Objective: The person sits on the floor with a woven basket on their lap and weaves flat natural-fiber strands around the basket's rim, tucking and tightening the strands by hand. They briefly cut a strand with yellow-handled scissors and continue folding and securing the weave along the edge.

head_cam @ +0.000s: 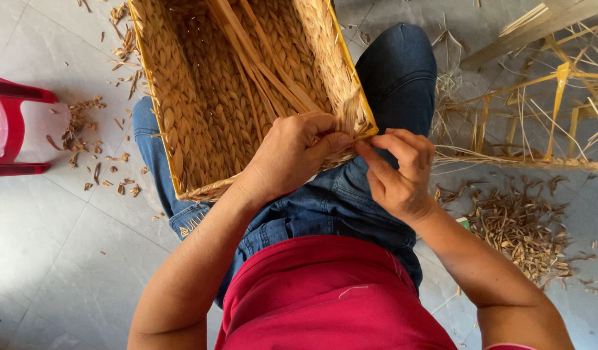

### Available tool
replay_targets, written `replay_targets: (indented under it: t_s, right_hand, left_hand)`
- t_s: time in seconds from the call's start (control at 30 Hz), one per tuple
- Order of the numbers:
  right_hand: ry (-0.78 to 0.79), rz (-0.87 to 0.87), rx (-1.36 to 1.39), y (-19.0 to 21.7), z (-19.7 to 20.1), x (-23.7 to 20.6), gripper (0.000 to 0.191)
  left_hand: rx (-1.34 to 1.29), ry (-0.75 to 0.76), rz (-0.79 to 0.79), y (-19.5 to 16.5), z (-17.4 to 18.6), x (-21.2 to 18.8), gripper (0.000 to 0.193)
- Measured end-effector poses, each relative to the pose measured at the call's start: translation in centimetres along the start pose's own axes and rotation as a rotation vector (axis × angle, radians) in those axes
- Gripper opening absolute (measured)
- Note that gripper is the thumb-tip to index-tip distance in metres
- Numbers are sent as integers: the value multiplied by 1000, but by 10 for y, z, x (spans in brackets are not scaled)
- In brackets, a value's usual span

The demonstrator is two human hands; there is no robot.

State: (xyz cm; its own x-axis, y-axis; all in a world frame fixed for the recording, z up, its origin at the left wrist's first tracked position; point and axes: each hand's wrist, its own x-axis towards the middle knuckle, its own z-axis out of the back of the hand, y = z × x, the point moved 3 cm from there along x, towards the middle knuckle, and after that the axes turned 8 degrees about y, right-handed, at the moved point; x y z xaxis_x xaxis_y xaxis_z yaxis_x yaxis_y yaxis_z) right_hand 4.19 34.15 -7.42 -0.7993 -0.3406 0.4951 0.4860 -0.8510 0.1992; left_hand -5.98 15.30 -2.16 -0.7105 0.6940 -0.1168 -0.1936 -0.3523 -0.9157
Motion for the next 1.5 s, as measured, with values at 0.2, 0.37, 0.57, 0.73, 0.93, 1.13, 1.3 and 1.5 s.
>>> replay_targets:
  t_s: [0.2,0.37,0.57,0.73,0.93,1.13,1.3,1.5]
  right_hand:
    - [3,-107,-22,15,-20,-6,41]
    - [-3,-127,118,11,-15,-8,38]
    - [24,-139,-34,13,-16,-8,37]
    - [3,-160,-49,24,-27,-11,48]
    - [-78,-332,402,8,-8,-4,35]
    - [95,-177,315,-14,25,37,34]
    - [197,-148,432,-24,26,57,29]
    - [250,-352,817,-36,14,53,20]
  left_hand:
    - [32,-22,40,1,1,0,25]
    - [63,-51,28,4,-5,2,26]
    - [71,-34,-46,8,-3,6,26]
    - [69,-90,87,9,-7,2,29]
    - [22,-26,37,13,-8,5,28]
    - [-57,18,9,16,-9,8,23]
    - [-41,-50,-29,9,-6,4,23]
    - [-60,-67,51,3,-3,1,26]
